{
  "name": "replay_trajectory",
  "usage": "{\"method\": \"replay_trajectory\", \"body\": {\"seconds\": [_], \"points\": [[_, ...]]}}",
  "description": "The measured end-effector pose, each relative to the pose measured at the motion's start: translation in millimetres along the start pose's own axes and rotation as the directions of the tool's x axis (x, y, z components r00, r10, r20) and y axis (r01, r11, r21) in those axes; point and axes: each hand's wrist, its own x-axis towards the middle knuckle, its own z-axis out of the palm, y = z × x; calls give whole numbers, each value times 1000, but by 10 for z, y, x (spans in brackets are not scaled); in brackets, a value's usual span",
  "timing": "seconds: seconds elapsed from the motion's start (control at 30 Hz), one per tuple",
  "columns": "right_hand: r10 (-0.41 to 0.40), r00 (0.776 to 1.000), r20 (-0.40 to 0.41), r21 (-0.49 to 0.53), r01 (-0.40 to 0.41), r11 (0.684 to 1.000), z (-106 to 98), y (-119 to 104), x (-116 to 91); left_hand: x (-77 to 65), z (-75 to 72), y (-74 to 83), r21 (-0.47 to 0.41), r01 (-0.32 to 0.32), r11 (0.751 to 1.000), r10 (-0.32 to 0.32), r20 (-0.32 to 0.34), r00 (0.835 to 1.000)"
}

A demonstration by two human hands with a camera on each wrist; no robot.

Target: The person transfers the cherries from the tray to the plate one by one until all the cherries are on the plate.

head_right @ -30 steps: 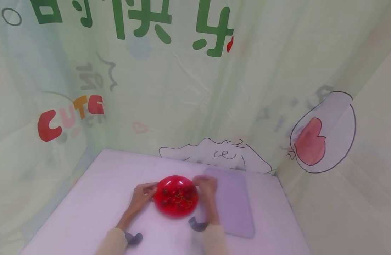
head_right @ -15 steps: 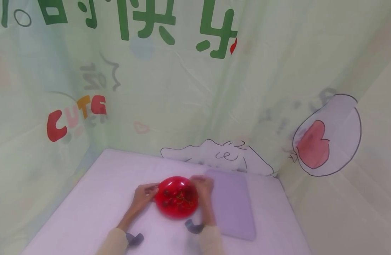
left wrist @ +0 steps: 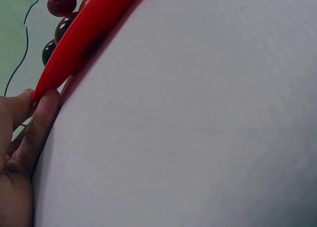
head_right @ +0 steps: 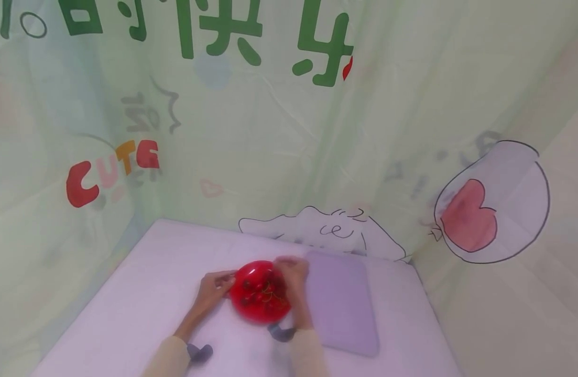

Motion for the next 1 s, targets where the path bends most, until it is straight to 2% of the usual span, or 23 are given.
{"method": "replay_trajectory", "body": {"seconds": [0.27,0.43,0.77,1.0], "points": [[2,1000,9,-24,-2,1000,75,-40,-58,-22,13,0,6,-5,1000,5,11,1000],[-20,1000,10,-71,20,997,147,28,-15,-4,15,-35,24,19,1000,-20,10,1000],[-53,999,-8,-124,51,991,306,157,59,-21,-24,-24,-4,-6,1000,6,17,1000],[-124,992,1,-196,122,973,398,207,83,-11,-34,-48,-14,-18,1000,18,21,1000]]}}
